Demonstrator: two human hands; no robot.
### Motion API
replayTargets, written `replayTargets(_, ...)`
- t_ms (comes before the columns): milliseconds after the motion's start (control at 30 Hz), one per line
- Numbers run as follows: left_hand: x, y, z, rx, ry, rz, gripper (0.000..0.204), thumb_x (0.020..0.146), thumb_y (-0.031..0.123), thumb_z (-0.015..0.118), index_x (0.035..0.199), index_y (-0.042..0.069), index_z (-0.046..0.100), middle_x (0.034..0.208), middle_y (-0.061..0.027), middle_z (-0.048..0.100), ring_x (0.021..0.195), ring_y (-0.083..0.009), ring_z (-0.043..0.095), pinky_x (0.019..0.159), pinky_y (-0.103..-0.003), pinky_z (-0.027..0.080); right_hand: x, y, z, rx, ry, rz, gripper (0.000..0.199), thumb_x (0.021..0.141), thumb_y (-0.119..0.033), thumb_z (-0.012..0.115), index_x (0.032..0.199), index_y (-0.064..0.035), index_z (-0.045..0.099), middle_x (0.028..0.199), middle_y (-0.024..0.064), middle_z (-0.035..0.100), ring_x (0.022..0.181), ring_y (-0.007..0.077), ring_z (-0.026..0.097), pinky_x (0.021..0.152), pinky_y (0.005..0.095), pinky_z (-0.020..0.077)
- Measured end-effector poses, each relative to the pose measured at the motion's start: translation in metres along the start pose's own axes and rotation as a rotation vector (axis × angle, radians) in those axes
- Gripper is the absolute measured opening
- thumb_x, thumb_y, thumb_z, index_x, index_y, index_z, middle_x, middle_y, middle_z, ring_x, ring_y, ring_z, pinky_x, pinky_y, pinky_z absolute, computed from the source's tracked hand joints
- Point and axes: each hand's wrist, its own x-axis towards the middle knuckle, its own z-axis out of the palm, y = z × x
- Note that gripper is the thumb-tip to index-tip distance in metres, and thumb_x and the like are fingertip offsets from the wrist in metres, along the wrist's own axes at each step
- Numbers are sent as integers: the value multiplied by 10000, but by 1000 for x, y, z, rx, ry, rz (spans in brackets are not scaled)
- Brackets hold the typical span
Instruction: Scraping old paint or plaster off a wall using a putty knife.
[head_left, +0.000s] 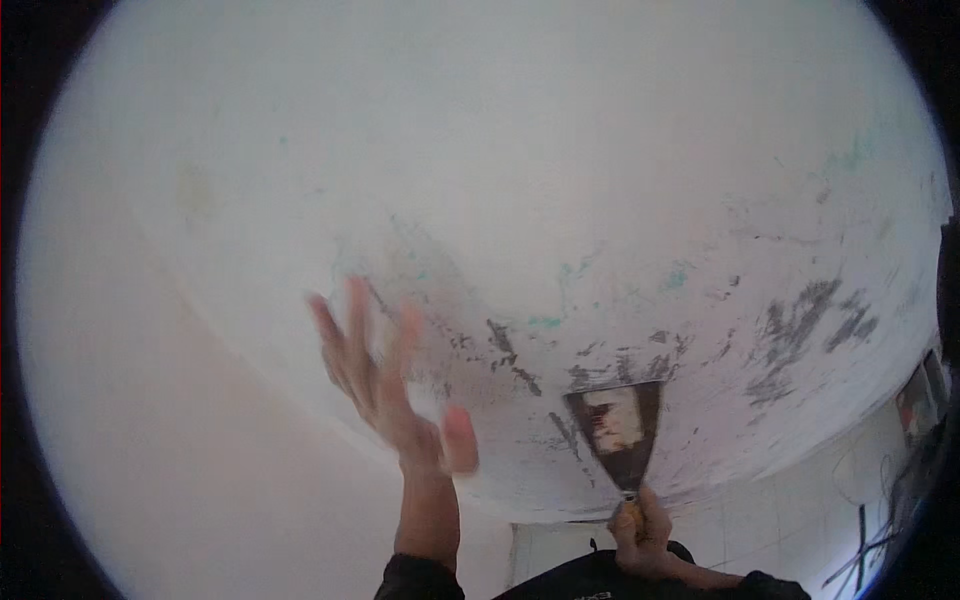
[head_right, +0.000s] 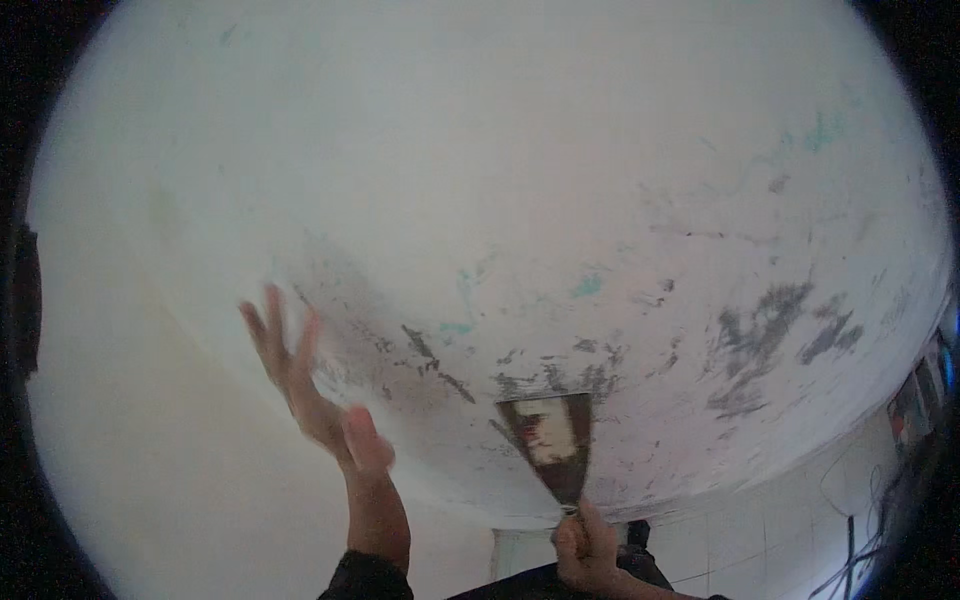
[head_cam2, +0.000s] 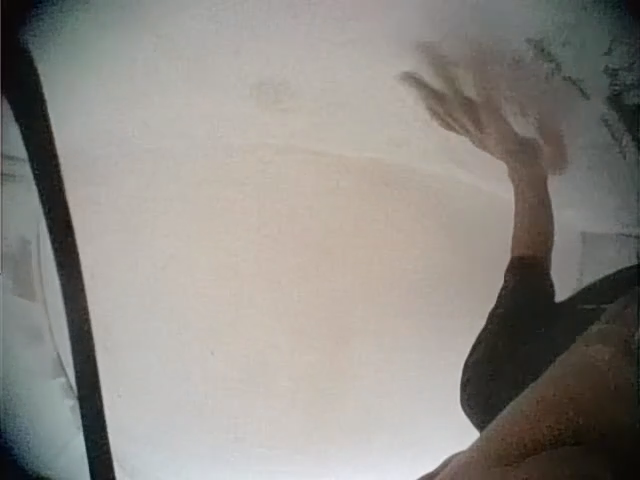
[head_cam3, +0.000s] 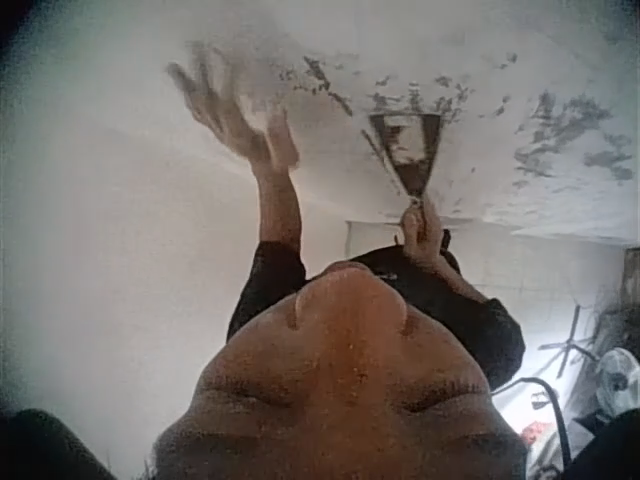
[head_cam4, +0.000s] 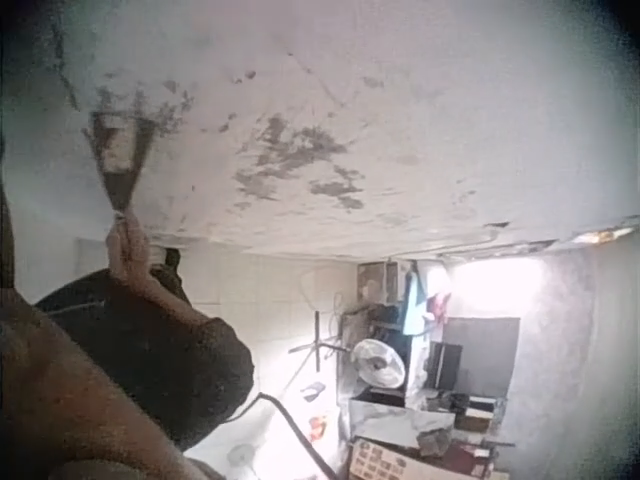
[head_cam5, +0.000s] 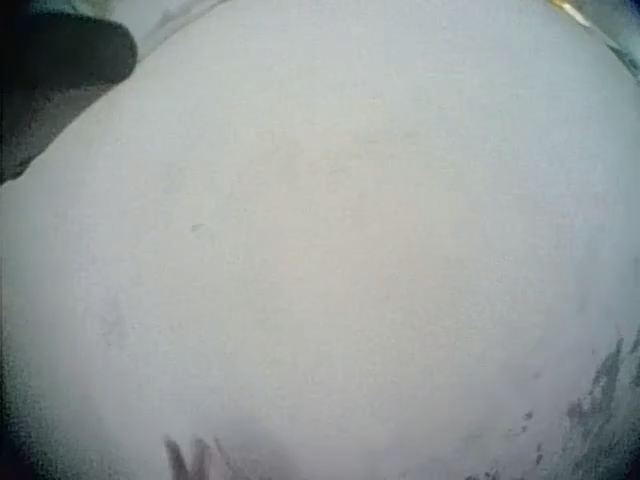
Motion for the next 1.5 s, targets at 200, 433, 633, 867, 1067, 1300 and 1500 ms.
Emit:
replayTargets(200,-28,-1,63,326,-198,164,815,896,566,485,1535,75,357,1606,-218,261,1493,-436,193,1181,-633,56,0,-1,-11,-14,129,-54,485,969,-161,529,1334,119,375,733,99,582,532,131,518,477,283,413)
replayTargets(433,-33,-79,18,370,89,-131,881,938,596,439,1555,-1,244,1630,-231,164,1518,-396,125,1201,-568,52,2,-11,-21,-38,165,-8,468,979,-155,489,1336,118,358,795,78,563,576,101,503,492,253,405)
replayTargets(633,-168,-75,15,326,-119,-117,874,990,515,420,1547,-82,109,1620,-295,67,1498,-481,58,1194,-578,62,-11,-9,-7,-146,198,-358,614,891,-32,628,1403,135,335,942,177,628,729,234,612,643,356,509)
replayTargets(867,-460,25,-68,-25,-1271,-582,923,845,359,680,1547,-9,207,1617,-293,81,1500,-446,99,1186,-565,195,-20,-50,-16,-215,-215,107,585,922,-171,606,1480,-113,440,826,69,654,638,271,546,670,394,434)
replayTargets(1067,-526,57,-140,-459,-1335,-1468,672,948,538,485,1361,14,558,1348,-189,594,1280,-351,527,1105,-463,339,-44,-61,-38,-361,-378,127,528,993,-113,534,1506,-136,413,1030,124,670,752,270,579,720,389,417)
replayTargets(1300,-364,144,-128,-1242,46,-2019,820,949,699,386,1384,11,482,1305,-204,557,1228,-331,518,1078,-460,329,-87,-59,-88,-578,-666,-50,574,936,-135,557,1492,-163,422,959,148,638,759,328,630,754,435,469)
replayTargets(1500,-331,245,-117,-1706,-196,-1990,675,951,358,562,1527,87,338,1397,-232,520,1291,-371,507,1136,-553,341,-163,-86,-155,-716,-872,139,468,926,-192,570,1387,-135,515,872,160,625,732,361,637,687,455,485)
